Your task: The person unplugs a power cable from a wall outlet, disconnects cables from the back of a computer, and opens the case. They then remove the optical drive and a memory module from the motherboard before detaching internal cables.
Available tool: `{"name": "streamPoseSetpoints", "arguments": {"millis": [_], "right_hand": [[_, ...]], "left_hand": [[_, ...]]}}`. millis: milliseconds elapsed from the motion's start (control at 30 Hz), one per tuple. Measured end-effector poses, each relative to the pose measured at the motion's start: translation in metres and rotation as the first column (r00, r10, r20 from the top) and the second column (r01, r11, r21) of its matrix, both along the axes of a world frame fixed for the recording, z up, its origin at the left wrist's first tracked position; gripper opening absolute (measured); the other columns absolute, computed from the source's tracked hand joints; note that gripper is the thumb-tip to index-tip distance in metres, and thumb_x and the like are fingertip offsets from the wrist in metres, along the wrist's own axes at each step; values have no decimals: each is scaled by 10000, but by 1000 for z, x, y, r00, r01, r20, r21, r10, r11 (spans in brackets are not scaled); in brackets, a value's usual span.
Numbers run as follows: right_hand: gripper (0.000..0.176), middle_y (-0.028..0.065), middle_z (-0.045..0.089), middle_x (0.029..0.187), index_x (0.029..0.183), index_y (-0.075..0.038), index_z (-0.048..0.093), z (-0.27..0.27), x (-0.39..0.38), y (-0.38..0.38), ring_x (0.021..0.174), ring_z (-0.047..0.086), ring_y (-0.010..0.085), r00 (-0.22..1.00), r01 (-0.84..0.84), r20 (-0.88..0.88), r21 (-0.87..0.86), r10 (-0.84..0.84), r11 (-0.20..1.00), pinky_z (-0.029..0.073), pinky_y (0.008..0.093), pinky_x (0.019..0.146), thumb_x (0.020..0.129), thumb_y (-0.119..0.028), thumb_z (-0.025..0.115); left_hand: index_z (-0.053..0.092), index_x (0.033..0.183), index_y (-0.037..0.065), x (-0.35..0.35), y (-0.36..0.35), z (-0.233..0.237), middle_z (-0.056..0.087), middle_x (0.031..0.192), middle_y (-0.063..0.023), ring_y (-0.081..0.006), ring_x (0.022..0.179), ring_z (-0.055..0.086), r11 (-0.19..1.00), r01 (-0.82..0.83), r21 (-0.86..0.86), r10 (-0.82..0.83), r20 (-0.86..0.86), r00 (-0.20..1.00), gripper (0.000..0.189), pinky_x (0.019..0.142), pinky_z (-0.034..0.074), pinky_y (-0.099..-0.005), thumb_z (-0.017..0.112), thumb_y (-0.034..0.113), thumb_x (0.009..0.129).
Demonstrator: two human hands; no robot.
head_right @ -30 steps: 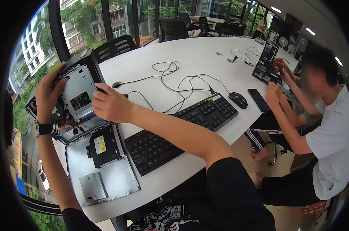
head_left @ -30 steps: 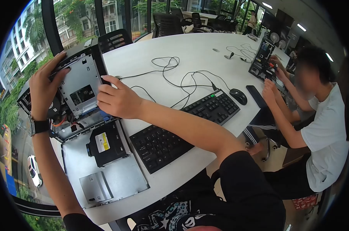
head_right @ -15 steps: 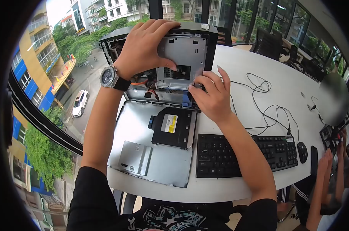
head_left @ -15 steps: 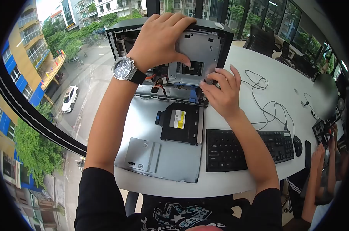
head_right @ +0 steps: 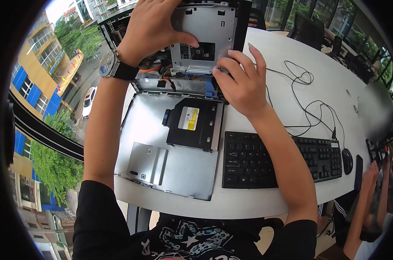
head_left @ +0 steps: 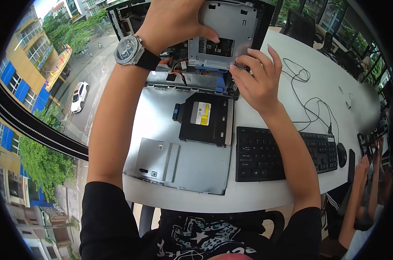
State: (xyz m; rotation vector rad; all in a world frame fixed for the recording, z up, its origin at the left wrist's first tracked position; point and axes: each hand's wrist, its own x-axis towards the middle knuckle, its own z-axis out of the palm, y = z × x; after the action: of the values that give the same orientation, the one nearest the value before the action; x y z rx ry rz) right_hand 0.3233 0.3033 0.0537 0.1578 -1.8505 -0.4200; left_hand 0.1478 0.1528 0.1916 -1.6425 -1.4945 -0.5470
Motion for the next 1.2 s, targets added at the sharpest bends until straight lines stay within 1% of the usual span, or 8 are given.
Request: {"name": "streamPoseSetpoints", "arguments": {"millis": [367,467,567,600,700,733,800,1200], "right_hand": [[82,8,657,1232,796,-128,744,11,8,4,1225,558,217,997,22,70,-44,-19,999,335,512,1180,790,-150,823],[293,66,605,1344,1006,-111,731,10,16,15,1292,522,252,998,0,68,-43,3,999,330,498,1185,769,-218,866],[903,219,468,1482,1443,-21,425,21,11,31,1369,464,382,992,-124,-42,-429,117,895,361,460,1170,753,-335,916],[903,219,468,1482,1443,-21,425,24,7,34,1369,464,382,993,-121,-45,-426,113,897,361,460,1170,753,-335,916],[1062,256,473,1481,1520,37,309,23,-20,44,1388,479,333,907,-296,-52,-784,417,545,401,441,1149,760,-384,920],[1062,256,473,1481,1520,37,309,21,-22,47,1388,479,333,910,-297,-55,-780,412,551,401,441,1149,760,-384,920],[990,235,536,1421,1518,36,317,33,-27,44,1306,560,308,826,-178,-22,-958,564,225,464,394,1088,806,-357,882],[848,210,667,1261,1520,24,349,30,-30,31,1162,668,275,869,-236,-74,-931,489,278,512,373,1016,867,-246,818]], "left_hand": [[588,1277,99,2,8,-5,625,1128,-63,-270,1087,589,996,-19,82,23,-42,999,904,948,446,-406,985,298,489],[589,1273,107,-1,9,-7,622,1128,-58,-268,1085,590,993,-36,112,44,-70,997,895,948,444,-406,987,302,496],[588,1275,114,1,10,-4,622,1129,-54,-262,1085,590,993,-59,102,64,-41,997,890,946,443,-408,989,305,505],[588,1278,118,3,9,-4,623,1130,-52,-259,1086,590,996,-62,65,62,3,998,889,945,443,-409,991,307,509],[601,1314,148,-5,12,-12,642,1161,-34,-261,1104,601,992,-26,124,33,-55,998,923,956,446,-408,969,350,492],[621,1334,177,-9,15,-14,660,1183,-14,-270,1109,617,982,8,191,15,-119,993,944,949,460,-407,947,384,473],[635,1324,182,-7,15,-13,662,1185,-6,-260,1113,612,978,7,207,17,-111,994,919,952,452,-403,944,380,482],[622,1338,181,-6,13,-14,654,1219,-14,-261,1140,602,989,-31,145,35,-26,999,951,940,432,-408,951,386,469]]}}
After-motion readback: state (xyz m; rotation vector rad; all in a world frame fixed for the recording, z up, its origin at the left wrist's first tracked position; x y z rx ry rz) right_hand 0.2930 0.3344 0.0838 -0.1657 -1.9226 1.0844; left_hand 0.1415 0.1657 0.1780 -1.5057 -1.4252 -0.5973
